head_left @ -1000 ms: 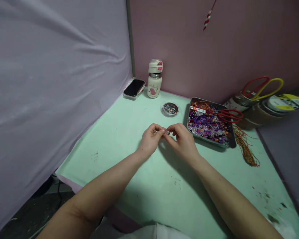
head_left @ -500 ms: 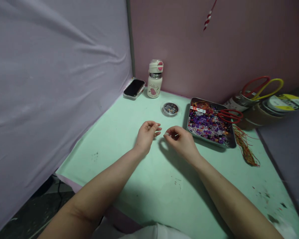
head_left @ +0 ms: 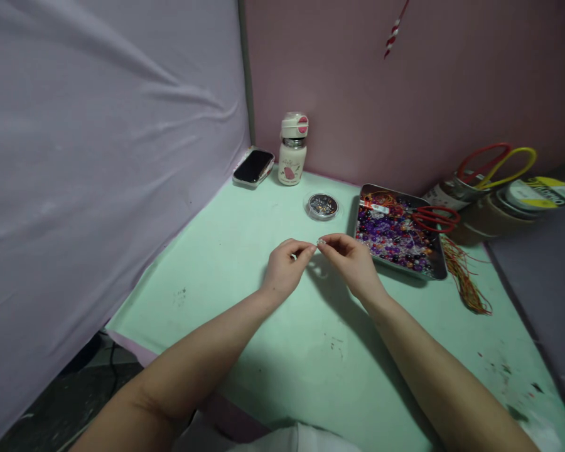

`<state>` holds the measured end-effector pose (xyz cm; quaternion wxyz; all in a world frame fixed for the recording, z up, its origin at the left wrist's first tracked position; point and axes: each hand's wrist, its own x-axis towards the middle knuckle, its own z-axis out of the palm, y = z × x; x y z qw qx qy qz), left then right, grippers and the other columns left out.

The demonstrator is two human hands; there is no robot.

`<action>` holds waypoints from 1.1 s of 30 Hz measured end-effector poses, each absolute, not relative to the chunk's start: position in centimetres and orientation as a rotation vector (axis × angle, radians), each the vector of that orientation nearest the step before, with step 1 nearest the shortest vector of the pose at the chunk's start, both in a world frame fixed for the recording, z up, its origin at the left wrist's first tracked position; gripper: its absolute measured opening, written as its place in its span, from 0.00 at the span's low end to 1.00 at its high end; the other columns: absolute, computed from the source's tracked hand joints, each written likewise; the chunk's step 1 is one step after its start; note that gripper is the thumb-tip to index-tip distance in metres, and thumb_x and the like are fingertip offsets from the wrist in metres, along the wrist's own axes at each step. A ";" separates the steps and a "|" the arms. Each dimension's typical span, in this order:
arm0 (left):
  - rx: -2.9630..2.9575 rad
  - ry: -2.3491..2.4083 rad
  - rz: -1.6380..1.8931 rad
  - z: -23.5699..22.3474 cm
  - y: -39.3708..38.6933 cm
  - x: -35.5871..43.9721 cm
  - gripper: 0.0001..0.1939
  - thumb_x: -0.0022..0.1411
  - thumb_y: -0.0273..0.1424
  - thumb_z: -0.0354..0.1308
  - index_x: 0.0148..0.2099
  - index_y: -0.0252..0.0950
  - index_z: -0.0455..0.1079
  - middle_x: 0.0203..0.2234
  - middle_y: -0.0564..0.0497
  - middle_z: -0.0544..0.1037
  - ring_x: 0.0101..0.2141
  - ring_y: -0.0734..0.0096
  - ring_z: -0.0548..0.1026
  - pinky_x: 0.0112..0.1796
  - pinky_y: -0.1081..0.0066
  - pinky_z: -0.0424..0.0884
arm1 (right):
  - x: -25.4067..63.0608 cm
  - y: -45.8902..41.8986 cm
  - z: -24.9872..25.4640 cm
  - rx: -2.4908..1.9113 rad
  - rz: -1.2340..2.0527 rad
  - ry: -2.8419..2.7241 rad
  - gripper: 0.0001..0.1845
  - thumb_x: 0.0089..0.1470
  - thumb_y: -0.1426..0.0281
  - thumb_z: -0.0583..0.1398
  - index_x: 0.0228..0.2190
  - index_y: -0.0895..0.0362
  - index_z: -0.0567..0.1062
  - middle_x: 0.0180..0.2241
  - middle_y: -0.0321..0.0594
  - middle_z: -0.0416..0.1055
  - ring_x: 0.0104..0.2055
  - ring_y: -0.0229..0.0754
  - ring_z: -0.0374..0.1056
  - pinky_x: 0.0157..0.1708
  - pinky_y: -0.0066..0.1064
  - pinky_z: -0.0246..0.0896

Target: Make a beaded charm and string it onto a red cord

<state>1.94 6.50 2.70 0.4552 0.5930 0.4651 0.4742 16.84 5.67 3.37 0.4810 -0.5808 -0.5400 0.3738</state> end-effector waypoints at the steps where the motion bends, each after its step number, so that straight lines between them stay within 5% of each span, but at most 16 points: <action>1: 1.463 1.151 1.179 2.6 6.5 1.9 0.07 0.58 0.33 0.59 0.33 0.38 0.77 0.31 0.49 0.77 0.35 0.68 0.72 0.36 0.69 0.65 | 16.8 5.7 3.3 -1.416 0.925 -1.316 0.12 0.48 0.61 0.63 0.31 0.56 0.76 0.30 0.41 0.74 0.32 0.41 0.67 0.35 0.36 0.62; 10: 1.215 1.145 1.159 2.5 7.2 1.7 0.07 0.55 0.34 0.62 0.34 0.38 0.78 0.33 0.48 0.80 0.38 0.65 0.74 0.43 0.64 0.67 | 16.4 5.2 3.6 -1.395 1.127 -1.368 0.13 0.48 0.60 0.63 0.32 0.57 0.77 0.30 0.40 0.74 0.30 0.39 0.65 0.31 0.33 0.59; 33: 1.246 1.141 1.138 2.5 7.5 1.4 0.09 0.56 0.36 0.58 0.31 0.35 0.73 0.25 0.52 0.74 0.28 0.73 0.68 0.34 0.70 0.65 | 17.1 5.5 3.6 -1.264 1.237 -1.285 0.14 0.52 0.57 0.61 0.29 0.56 0.76 0.25 0.35 0.67 0.25 0.34 0.56 0.26 0.28 0.50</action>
